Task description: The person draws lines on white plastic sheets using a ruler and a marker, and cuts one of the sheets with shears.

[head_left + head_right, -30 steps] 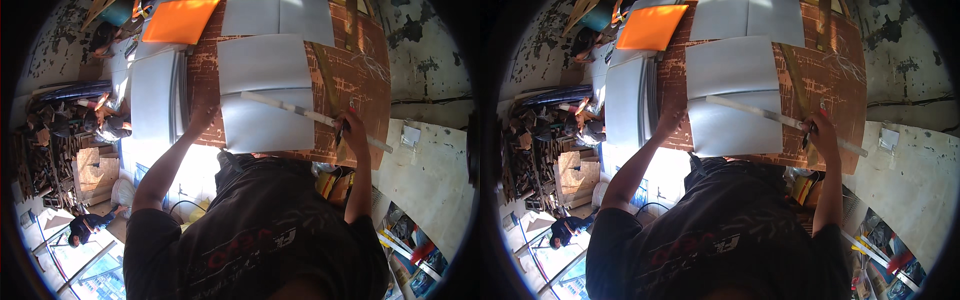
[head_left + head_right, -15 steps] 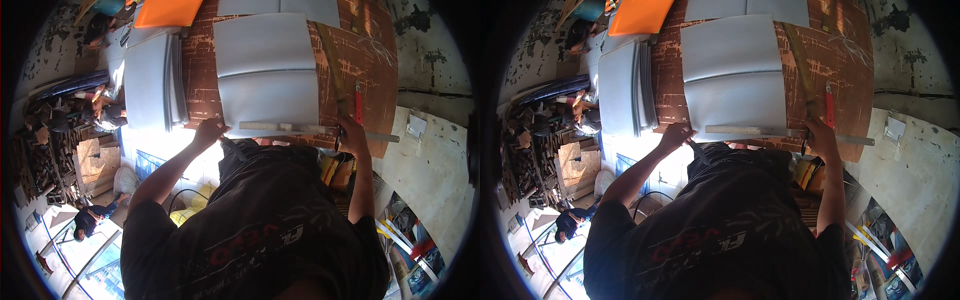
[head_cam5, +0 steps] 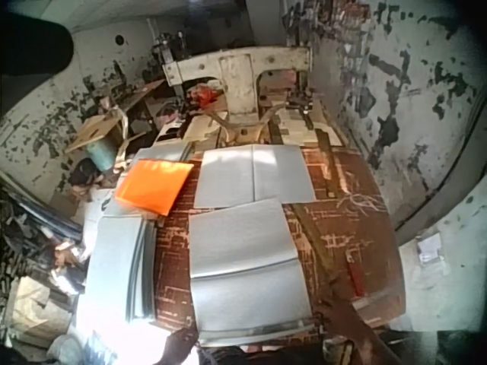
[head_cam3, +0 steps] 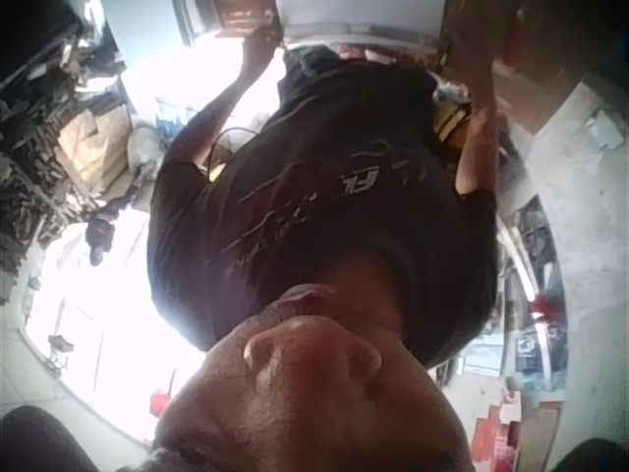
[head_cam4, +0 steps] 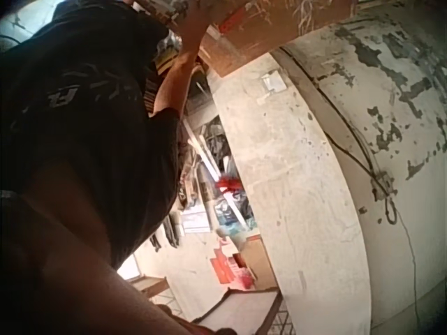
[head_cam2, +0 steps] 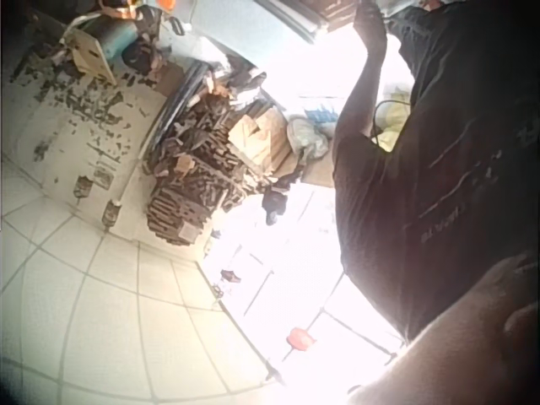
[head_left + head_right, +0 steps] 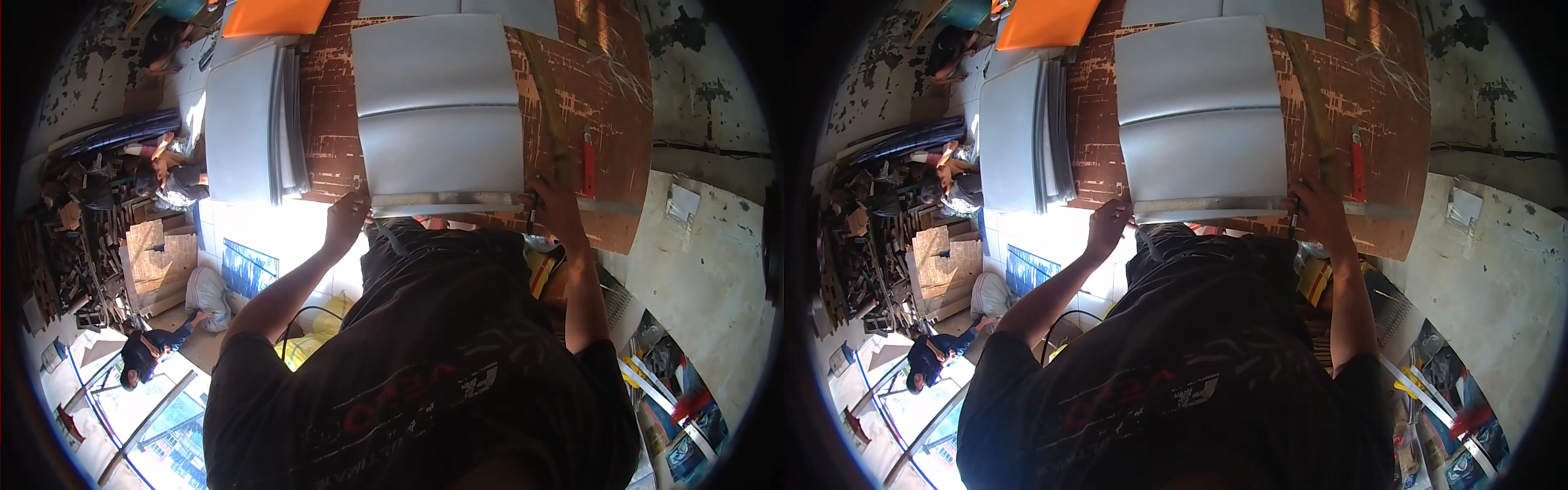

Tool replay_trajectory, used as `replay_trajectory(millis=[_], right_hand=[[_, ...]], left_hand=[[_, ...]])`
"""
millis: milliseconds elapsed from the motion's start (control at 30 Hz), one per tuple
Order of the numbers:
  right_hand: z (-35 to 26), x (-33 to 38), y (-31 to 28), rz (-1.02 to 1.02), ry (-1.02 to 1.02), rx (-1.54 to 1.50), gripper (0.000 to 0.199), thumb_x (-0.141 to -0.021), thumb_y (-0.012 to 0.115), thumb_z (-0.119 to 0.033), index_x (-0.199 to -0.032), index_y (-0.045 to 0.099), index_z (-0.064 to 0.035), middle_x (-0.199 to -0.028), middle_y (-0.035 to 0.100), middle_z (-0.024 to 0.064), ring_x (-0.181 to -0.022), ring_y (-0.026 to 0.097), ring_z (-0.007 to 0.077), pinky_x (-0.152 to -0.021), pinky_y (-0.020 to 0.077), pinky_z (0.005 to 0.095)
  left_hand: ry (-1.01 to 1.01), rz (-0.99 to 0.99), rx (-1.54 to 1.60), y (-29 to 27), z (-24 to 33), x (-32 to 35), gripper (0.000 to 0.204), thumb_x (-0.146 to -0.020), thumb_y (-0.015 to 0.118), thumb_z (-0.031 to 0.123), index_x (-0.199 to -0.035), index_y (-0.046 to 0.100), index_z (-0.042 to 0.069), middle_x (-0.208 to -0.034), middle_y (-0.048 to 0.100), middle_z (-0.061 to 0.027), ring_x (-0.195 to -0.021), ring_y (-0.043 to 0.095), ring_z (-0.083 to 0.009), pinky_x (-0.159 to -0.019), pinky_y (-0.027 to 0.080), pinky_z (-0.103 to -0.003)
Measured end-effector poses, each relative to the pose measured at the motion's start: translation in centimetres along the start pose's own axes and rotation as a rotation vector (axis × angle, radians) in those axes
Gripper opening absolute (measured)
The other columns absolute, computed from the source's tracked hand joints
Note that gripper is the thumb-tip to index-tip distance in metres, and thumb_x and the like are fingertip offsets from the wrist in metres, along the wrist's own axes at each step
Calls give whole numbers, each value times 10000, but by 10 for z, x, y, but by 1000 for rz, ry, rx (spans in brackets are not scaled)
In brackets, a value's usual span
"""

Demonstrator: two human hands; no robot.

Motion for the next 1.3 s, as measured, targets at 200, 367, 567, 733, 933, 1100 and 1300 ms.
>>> replay_trajectory(millis=[200, 367, 567, 733, 933, 1100, 1300], right_hand=[[3, 3, 6, -9, -7, 17, 247, -860, 772, -202, -1020, 635, -73, -1003, 602, 118, -907, 639, 379, -749, 515, 470], [15, 9, 13, -50, 14, 73, 288, -873, 761, -218, -1095, 628, -92, -1114, 601, 143, -988, 634, 406, -810, 521, 495], [20, 17, 16, -70, 30, 59, 427, -827, 796, -248, -1194, 633, -103, -1298, 563, 190, -1170, 589, 425, -977, 504, 506], [39, 24, 20, -12, 63, 34, 453, -809, 807, -196, -1220, 640, -103, -1292, 558, 195, -1205, 555, 426, -1032, 475, 488], [40, 27, 1, 137, -23, -40, 395, -791, 766, -26, -1161, 649, -98, -1221, 554, 176, -1163, 569, 409, -976, 492, 484], [39, 17, -14, 172, -26, -73, 299, -822, 720, 8, -1096, 647, -84, -1200, 553, 164, -1114, 586, 384, -910, 520, 445], [35, 8, -15, 170, -26, -171, 174, -892, 671, -14, -1053, 651, -76, -1157, 566, 158, -1065, 604, 376, -873, 512, 460]], left_hand=[[9, 9, -153, 1, 21, -1, 211, -991, 644, 179, -986, 674, -30, -839, 732, -151, -755, 752, -213, -681, 581, -325], [36, -70, 5, 4, 12, -10, 178, -986, 628, 158, -1020, 690, -5, -819, 723, -120, -723, 742, -204, -619, 563, -288], [21, -148, 0, 3, 1, -20, 196, -978, 627, 207, -996, 690, 23, -803, 733, -86, -719, 764, -179, -511, 514, -249], [10, -183, -19, 5, 3, -25, 192, -975, 649, 195, -975, 683, 5, -806, 733, -110, -693, 754, -190, -538, 538, -261], [-20, -184, -75, 5, 2, -29, 180, -967, 660, 192, -935, 680, 16, -817, 748, -100, -679, 751, -181, -509, 520, -244], [8, -197, -85, 6, 3, -31, 173, -963, 671, 193, -915, 669, 27, -819, 749, -100, -688, 755, -180, -502, 517, -239], [75, -88, -165, 5, 10, -35, 222, -918, 753, 203, -916, 631, 17, -709, 685, -77, -582, 678, -162, -509, 521, -266]])
Point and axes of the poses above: each hand's wrist, its own x-axis away from the middle knuckle, its own y-axis out of the palm, z = x × y, the point moved 9 cm from there along -x, towards the middle knuckle
